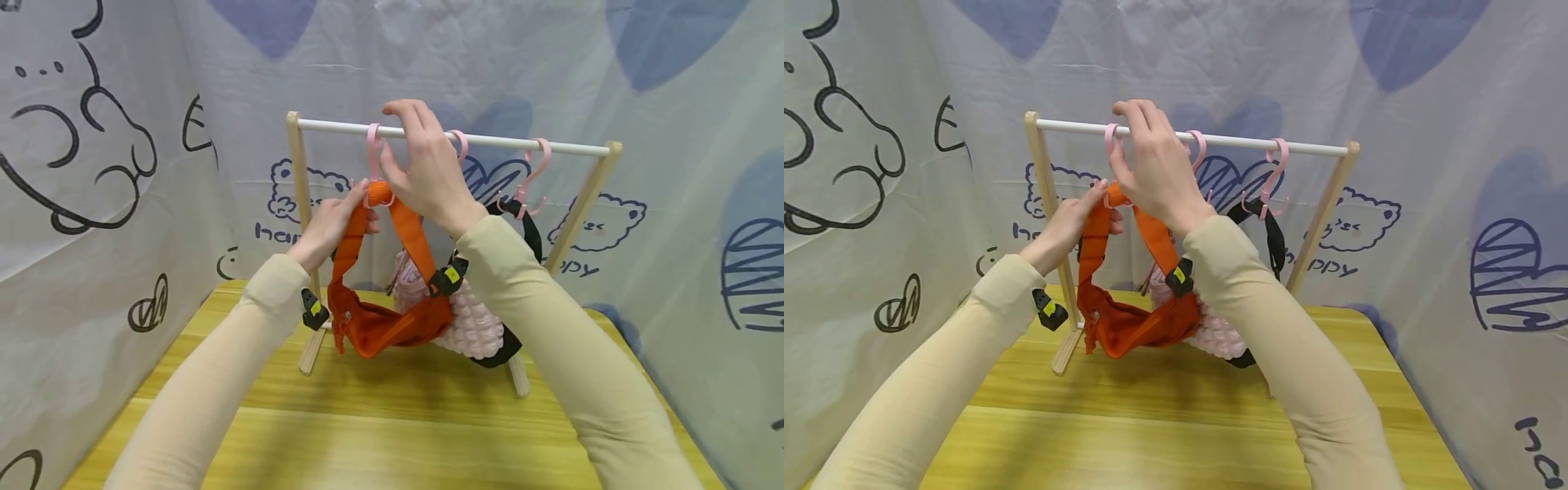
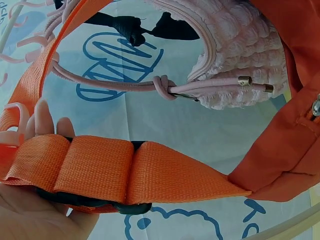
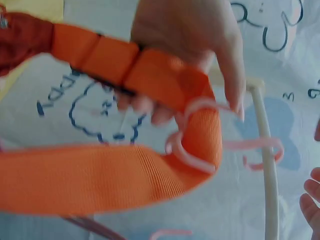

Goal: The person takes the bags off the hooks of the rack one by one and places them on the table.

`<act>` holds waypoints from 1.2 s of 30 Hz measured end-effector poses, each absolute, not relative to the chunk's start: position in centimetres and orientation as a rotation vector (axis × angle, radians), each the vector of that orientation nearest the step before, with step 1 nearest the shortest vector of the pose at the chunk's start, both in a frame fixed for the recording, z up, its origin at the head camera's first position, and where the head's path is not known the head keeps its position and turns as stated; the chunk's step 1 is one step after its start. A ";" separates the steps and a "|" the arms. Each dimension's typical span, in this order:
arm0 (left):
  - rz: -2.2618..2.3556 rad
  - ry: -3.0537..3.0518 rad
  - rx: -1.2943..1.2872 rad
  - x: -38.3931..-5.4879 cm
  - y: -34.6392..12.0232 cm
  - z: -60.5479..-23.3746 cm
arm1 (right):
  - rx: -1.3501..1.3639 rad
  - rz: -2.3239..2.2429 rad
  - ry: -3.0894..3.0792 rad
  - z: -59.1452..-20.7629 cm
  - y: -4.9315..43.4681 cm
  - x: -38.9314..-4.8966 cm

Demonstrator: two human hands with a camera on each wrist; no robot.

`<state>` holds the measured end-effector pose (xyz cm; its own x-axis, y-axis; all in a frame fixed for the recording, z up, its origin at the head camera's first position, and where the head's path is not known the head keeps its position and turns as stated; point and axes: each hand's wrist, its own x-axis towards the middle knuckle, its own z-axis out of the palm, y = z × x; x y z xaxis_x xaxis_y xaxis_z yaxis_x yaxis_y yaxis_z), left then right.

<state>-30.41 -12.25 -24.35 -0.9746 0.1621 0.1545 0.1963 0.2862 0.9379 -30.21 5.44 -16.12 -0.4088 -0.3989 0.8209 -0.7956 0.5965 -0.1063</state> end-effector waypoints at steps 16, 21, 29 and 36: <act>-1.949 -2.466 -0.415 -30.7 -12.3 -24.4 | 0.933 0.649 -2.345 -14.0 4.7 -33.3; -2.185 -2.358 -0.470 -31.0 -12.5 -24.3 | 0.880 0.637 -2.338 -14.2 4.5 -33.6; -2.611 -2.094 -0.570 -31.2 -12.8 -23.8 | 0.845 0.631 -2.346 -14.2 4.5 -33.6; -2.755 -2.034 -0.522 -31.4 -12.8 -23.7 | 0.835 0.641 -2.363 -14.3 4.6 -33.5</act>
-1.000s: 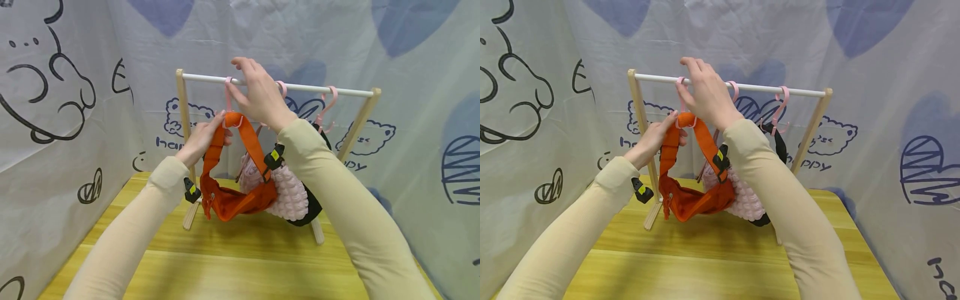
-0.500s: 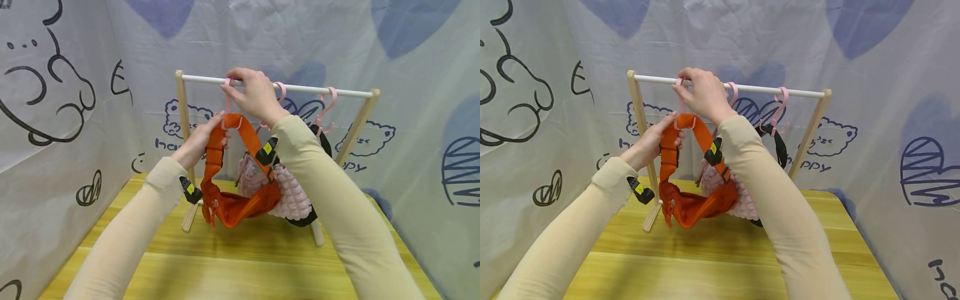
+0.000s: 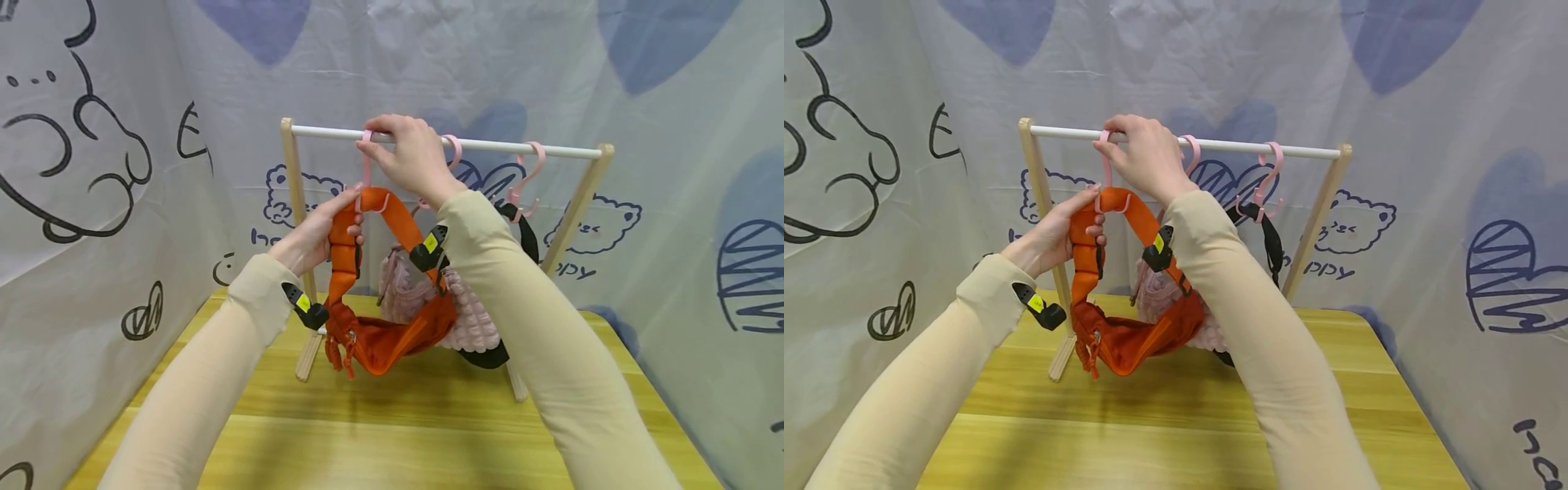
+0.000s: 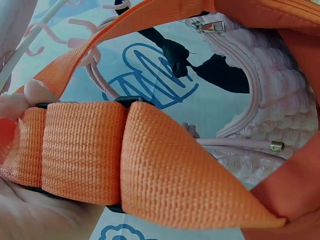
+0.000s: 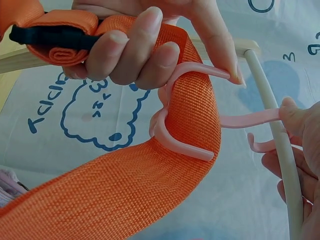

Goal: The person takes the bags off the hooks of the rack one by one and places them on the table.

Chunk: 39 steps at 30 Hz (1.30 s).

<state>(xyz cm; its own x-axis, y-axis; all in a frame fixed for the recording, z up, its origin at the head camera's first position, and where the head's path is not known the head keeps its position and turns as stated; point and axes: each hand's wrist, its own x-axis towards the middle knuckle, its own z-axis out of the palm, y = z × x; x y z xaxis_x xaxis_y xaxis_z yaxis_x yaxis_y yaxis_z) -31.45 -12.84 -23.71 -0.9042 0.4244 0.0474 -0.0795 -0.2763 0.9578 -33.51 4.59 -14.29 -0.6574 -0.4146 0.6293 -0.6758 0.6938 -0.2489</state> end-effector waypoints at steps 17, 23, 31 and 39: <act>2.268 1.493 0.346 -31.4 -13.3 -23.3 | 0.806 0.722 -2.376 -14.6 4.7 -33.2; 2.257 1.475 0.313 -31.3 -13.5 -22.9 | 0.795 0.702 -2.375 -14.6 4.7 -33.1; 2.260 1.500 0.254 -31.0 -13.8 -22.2 | 0.790 0.701 -2.372 -14.5 4.6 -33.1; 2.175 1.698 0.227 -30.7 -14.1 -21.1 | 0.785 0.701 -2.383 -14.3 4.6 -33.0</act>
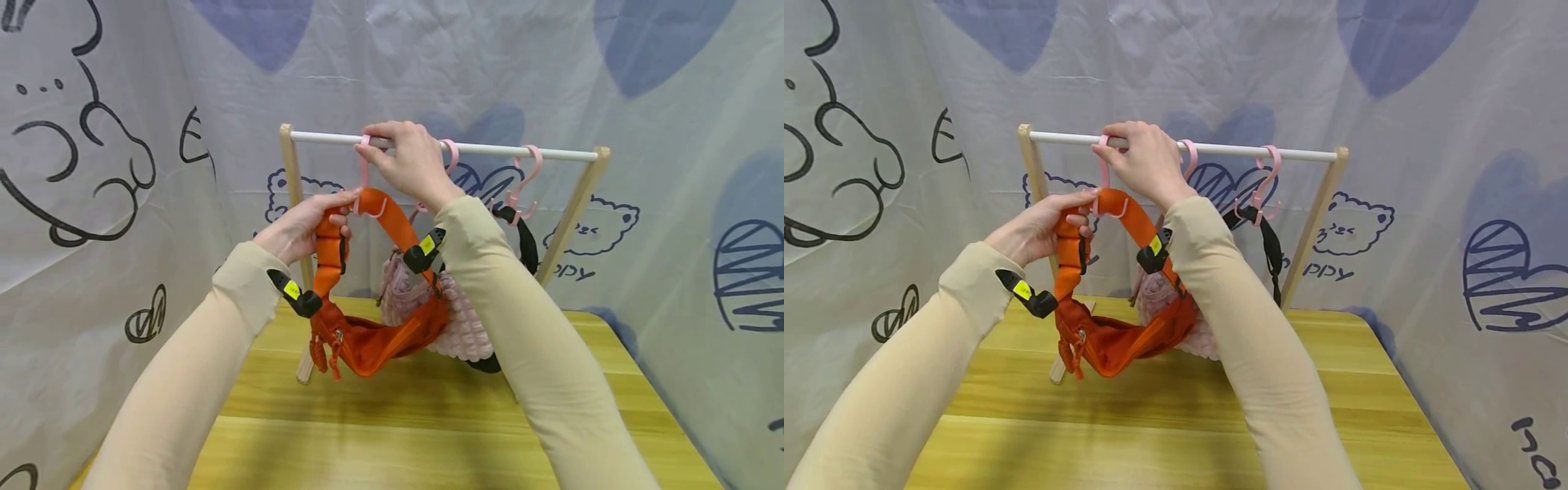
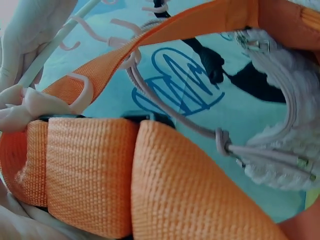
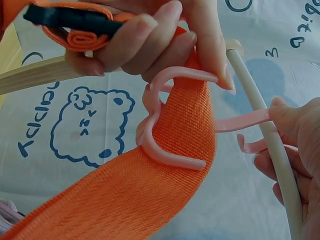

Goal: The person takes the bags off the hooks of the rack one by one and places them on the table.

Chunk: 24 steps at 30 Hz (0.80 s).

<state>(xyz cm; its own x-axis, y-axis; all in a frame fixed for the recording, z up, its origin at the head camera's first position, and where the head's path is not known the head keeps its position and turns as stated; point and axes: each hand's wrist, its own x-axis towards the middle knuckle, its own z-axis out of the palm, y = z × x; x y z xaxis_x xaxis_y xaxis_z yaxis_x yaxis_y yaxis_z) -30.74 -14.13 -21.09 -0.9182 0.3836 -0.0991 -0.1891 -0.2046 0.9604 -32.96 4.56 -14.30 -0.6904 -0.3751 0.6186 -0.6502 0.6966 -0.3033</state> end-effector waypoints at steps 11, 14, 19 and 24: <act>1.966 2.245 0.178 -30.3 -14.5 -19.9 | 0.787 0.714 -2.395 -14.4 4.6 -33.0; 1.912 2.390 0.209 -30.0 -14.4 -19.7 | 0.787 0.718 -2.396 -14.5 4.6 -33.1; 1.808 2.697 0.337 -29.4 -13.9 -19.5 | 0.783 0.711 -2.391 -14.4 4.6 -33.1; 1.680 3.029 0.452 -28.8 -13.3 -19.7 | 0.755 0.688 -2.405 -14.3 4.6 -33.1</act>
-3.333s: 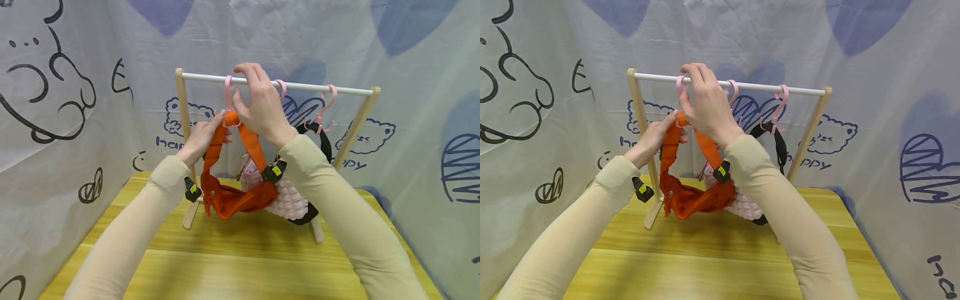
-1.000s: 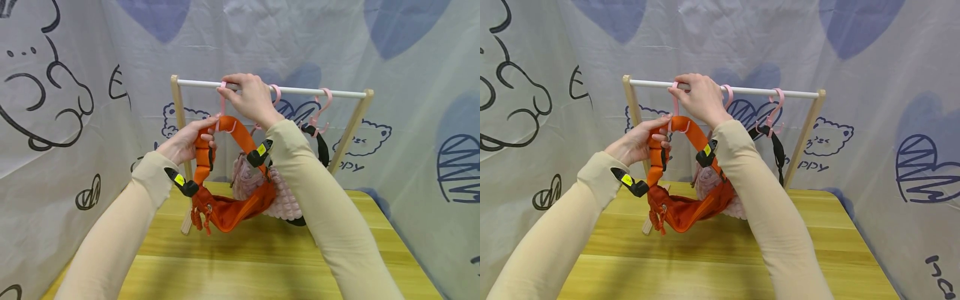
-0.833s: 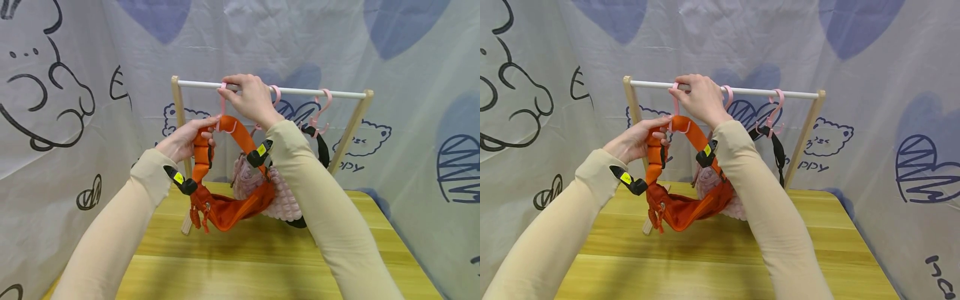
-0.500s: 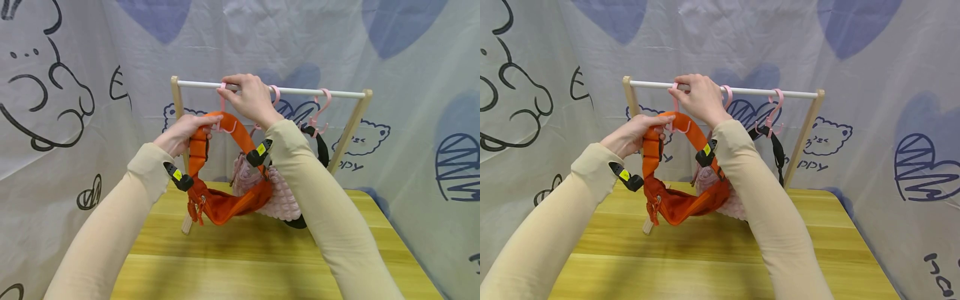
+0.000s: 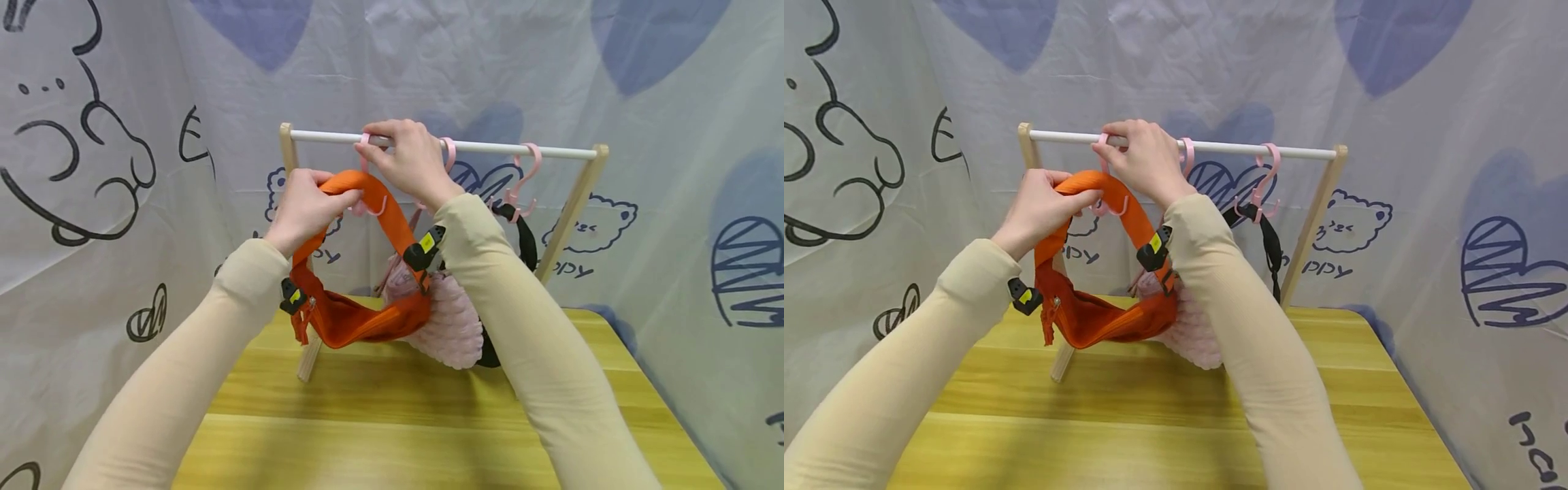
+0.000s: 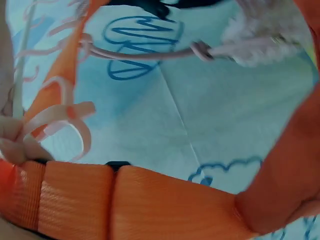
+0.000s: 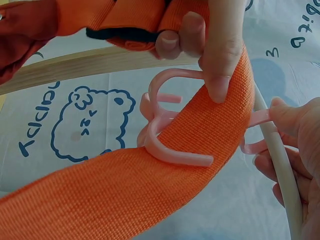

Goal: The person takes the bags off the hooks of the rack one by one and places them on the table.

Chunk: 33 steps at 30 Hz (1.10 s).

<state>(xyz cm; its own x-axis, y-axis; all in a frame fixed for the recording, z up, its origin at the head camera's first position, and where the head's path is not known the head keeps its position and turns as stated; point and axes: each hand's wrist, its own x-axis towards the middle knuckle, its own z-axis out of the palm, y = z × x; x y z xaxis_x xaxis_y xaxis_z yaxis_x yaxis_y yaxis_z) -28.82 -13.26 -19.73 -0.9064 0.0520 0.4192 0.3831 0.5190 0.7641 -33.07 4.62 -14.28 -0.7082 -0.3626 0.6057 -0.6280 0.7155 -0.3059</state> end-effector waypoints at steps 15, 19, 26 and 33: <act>-0.962 -2.116 -0.436 -28.9 -12.8 -22.5 | 0.742 0.668 -2.399 -14.4 4.6 -33.1; -0.985 -2.099 -0.441 -28.9 -12.7 -23.2 | 0.743 0.658 -2.392 -14.4 4.5 -33.2; -1.112 -2.134 -0.419 -28.8 -12.6 -24.0 | 0.744 0.631 -2.376 -14.6 4.4 -33.2; -1.327 -2.202 -0.389 -28.8 -12.5 -24.8 | 0.789 0.650 -2.334 -15.0 4.6 -33.2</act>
